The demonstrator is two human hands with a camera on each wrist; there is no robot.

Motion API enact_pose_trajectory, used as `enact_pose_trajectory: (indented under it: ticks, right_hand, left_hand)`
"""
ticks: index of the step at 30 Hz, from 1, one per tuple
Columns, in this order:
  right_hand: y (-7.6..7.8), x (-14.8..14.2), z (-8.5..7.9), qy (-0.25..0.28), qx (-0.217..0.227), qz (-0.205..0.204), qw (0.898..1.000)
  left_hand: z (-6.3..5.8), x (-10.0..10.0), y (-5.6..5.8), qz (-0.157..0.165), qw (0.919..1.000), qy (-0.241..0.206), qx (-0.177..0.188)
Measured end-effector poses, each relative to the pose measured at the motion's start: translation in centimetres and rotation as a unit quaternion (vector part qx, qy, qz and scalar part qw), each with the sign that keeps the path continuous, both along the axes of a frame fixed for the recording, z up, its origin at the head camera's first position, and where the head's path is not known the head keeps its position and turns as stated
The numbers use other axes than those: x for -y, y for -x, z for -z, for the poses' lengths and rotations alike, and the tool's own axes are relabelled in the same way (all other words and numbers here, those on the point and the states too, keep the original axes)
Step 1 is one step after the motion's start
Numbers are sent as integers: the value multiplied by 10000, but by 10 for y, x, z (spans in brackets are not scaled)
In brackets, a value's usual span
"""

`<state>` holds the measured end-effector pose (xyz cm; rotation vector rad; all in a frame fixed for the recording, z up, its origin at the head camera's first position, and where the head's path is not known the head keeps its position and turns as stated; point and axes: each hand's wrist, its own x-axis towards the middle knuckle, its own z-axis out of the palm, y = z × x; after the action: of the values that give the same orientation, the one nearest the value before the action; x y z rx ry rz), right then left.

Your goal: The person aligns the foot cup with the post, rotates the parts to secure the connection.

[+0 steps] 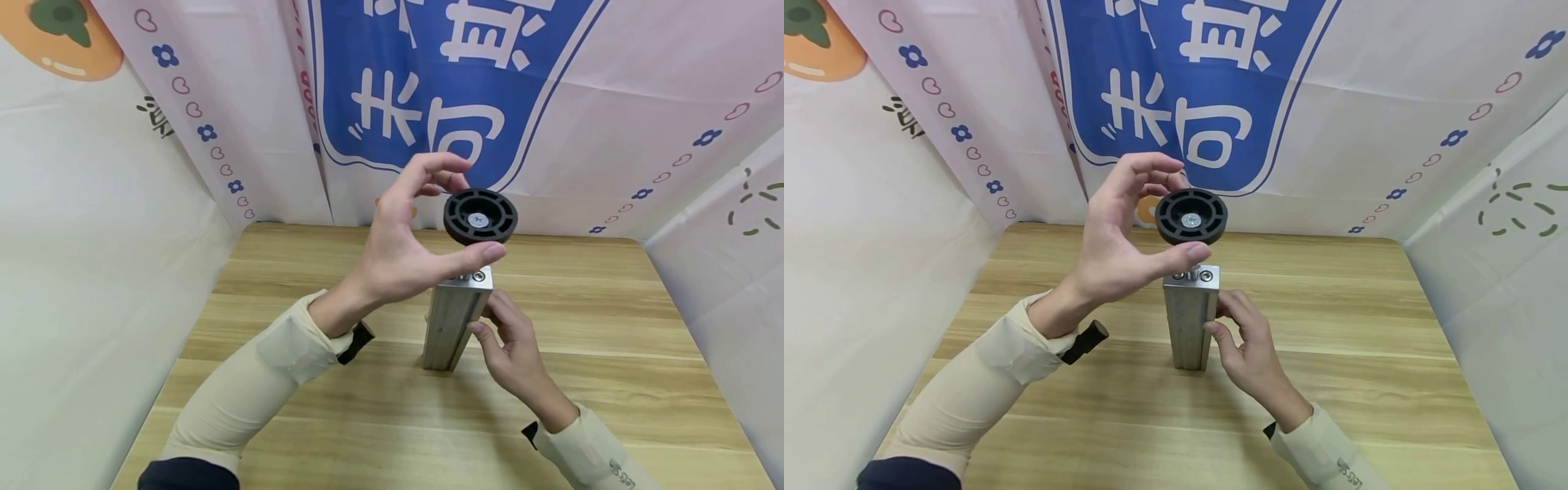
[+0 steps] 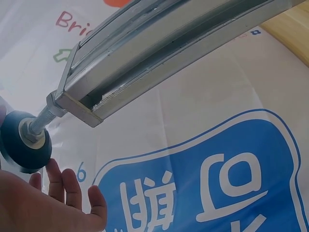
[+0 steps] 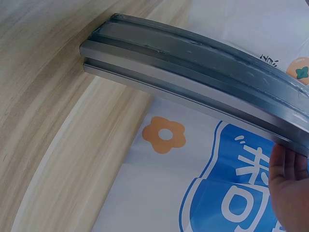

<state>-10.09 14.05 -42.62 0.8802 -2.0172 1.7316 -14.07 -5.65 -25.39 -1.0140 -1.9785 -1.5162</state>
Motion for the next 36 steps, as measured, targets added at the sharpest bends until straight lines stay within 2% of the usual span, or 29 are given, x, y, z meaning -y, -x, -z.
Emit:
enact_pose_trajectory:
  ticks: [5,14,20,24,36]
  right_hand:
    - [0,0,1,23,-6,-4,10000]
    - [-1,1,-3,-32,104,88,9999]
    - [-1,2,-2,32,63,70,10000]
    - [0,1,-1,2,49,64,10000]
    - [0,1,1,-7,-4,20,10000]
  left_hand:
    - [0,1,1,173,9998,-15,50]
    - [1,1,2,798,9967,-112,62]
    - [1,0,0,1018,9946,24,204]
    - [-1,0,-1,852,9961,94,202]
    - [-3,0,-2,-22,9999,142,78]
